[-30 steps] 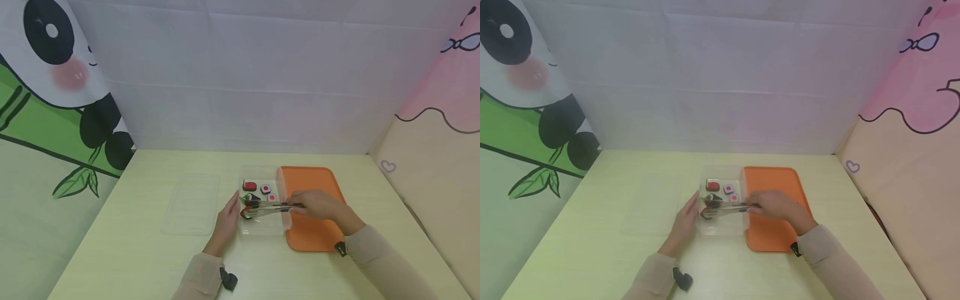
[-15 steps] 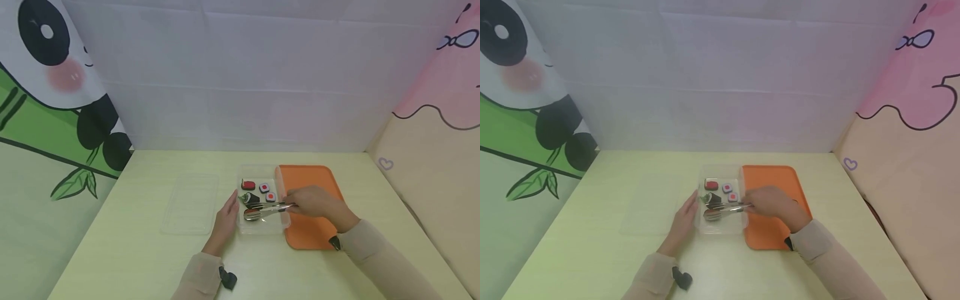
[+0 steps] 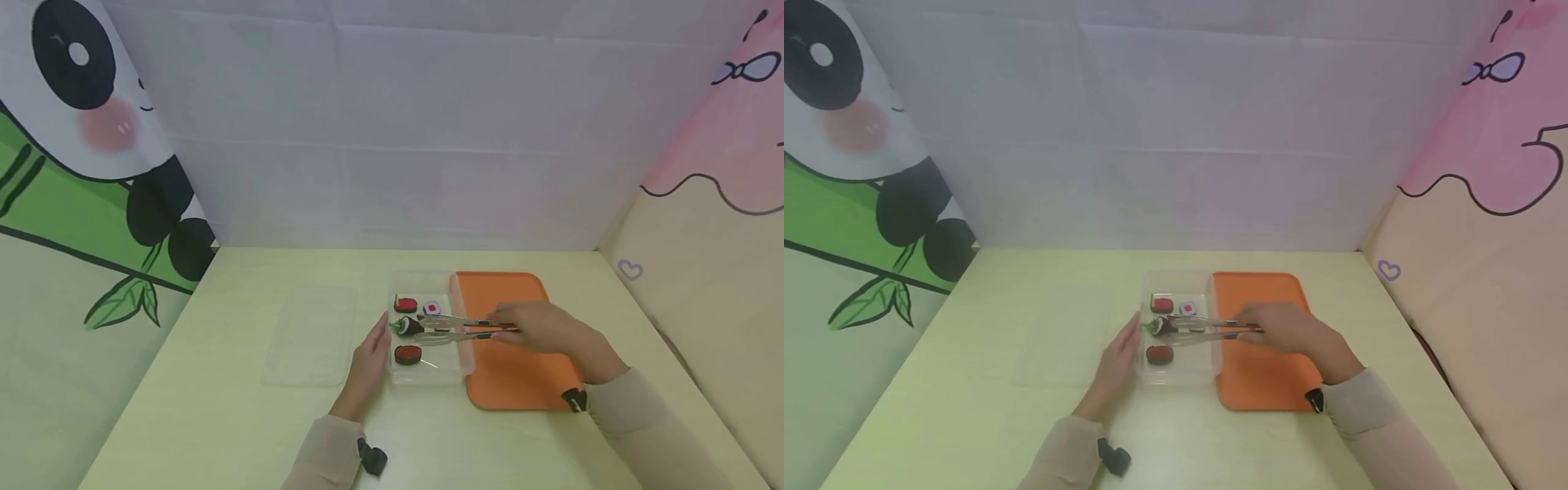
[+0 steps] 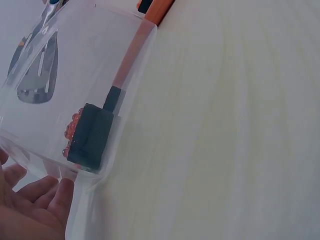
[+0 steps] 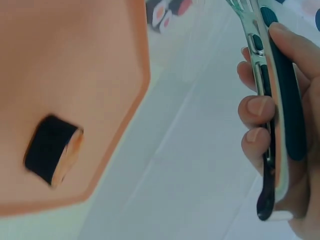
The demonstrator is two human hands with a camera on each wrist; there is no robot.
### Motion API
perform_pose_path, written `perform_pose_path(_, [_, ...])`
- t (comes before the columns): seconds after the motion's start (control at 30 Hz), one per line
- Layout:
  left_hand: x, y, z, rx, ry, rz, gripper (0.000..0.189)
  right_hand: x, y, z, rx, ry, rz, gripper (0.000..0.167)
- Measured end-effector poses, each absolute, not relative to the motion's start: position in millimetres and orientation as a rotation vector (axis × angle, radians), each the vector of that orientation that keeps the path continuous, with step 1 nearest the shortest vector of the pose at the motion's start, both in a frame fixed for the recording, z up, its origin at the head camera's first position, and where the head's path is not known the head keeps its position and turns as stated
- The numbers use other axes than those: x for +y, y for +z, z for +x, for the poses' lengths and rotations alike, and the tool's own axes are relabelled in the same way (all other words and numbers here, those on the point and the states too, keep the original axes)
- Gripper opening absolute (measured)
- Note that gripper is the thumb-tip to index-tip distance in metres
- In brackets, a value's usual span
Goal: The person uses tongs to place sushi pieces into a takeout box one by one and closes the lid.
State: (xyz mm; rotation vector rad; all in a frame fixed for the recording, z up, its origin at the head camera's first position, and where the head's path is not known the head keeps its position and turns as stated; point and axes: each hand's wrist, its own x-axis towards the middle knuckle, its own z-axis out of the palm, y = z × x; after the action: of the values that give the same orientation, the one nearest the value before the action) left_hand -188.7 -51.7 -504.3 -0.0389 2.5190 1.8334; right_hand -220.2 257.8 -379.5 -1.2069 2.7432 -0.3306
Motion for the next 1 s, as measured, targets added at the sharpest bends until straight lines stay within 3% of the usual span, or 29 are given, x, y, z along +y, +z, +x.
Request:
perform_pose_path(0.23, [-53.8,-506.2,-188.2,2.546,1.842,0.015,0.048,302.4,-369.3,-214.2,2.840,-0.269,-1.036,0.028])
perform_pose_path(0.7, [-52.2,-505.5,-189.4,2.545,1.858,0.046,0.047,390.7,-376.3,-205.7,2.896,-0.258,-0.790,0.021])
perform_pose_path(0.93, [-51.8,-504.3,-189.6,2.536,1.860,0.032,0.047,416.4,-384.4,-204.7,2.842,-0.200,-0.613,0.041])
perform_pose_path(1.0, [-52.0,-504.5,-190.2,2.536,1.861,0.030,0.048,418.7,-385.3,-205.0,2.822,-0.195,-0.595,0.040])
